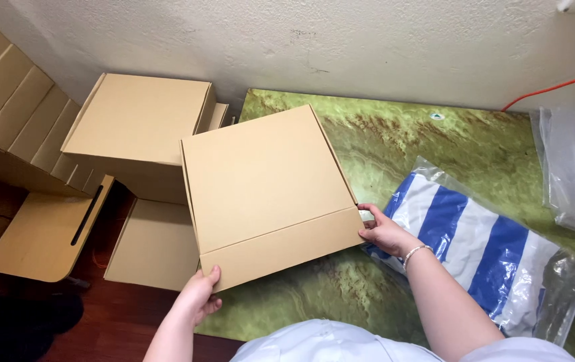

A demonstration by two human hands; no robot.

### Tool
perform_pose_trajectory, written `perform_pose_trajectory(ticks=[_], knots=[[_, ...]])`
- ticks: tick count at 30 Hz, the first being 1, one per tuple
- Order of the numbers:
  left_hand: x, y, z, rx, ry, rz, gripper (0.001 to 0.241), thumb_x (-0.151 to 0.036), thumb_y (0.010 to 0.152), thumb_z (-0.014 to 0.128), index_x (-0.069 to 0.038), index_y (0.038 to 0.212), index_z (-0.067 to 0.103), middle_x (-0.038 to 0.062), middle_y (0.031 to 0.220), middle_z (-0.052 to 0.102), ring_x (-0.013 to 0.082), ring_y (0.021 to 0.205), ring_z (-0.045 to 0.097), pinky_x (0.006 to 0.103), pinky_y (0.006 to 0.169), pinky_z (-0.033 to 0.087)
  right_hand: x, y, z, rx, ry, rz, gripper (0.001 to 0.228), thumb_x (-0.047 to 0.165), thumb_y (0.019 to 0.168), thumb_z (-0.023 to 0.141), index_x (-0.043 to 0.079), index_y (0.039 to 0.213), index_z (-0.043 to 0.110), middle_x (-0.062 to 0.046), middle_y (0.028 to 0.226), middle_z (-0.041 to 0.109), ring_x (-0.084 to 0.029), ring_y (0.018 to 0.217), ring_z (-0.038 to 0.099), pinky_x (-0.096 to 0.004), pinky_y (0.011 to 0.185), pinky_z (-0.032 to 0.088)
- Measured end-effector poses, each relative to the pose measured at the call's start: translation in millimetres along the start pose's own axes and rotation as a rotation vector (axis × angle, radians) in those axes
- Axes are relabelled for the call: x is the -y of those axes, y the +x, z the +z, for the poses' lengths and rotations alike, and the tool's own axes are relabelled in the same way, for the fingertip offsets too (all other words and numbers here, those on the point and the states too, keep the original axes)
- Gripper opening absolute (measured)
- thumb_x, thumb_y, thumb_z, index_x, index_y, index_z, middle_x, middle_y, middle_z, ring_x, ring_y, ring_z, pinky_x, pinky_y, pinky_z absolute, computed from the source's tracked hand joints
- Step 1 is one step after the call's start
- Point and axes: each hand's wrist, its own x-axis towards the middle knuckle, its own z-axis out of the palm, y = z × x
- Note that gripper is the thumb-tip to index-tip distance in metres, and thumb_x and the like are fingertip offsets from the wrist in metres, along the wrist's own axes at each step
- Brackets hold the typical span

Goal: The person irons a striped t-shirt on a table, then hangs it on a clothing rack. The person then opens a cardboard box, removes a packaged item, and places it on the table.

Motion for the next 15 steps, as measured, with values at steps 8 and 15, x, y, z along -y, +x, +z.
perform_pose_trajectory(ticks=[8,15], knots=[[-9.0,-22.8,9.2,-0.032,0.016,0.055,0.057,-0.03,0.117,0.067,-0.022,0.172,0.054,0.004,0.154,0.071,0.0224,0.111,0.066,0.034,0.072,0.055,-11.1,5.4,-0.1,0.044,0.053,-0.054,0.079,-0.019,0.1,0.06,0.018,0.168,0.045,-0.025,0.131,0.072,-0.028,0.108,0.07,-0.037,0.099,0.055],[-0.9,-17.0,12.6,-0.115,-0.046,0.24,0.076,-0.026,0.113,0.064,-0.036,0.185,0.039,-0.01,0.168,0.065,0.0192,0.139,0.067,0.0412,0.099,0.052,-19.4,16.0,2.6,0.029,0.051,-0.076,0.092,-0.024,0.097,0.064,0.024,0.173,0.041,-0.026,0.138,0.071,-0.027,0.112,0.07,-0.038,0.096,0.056]])
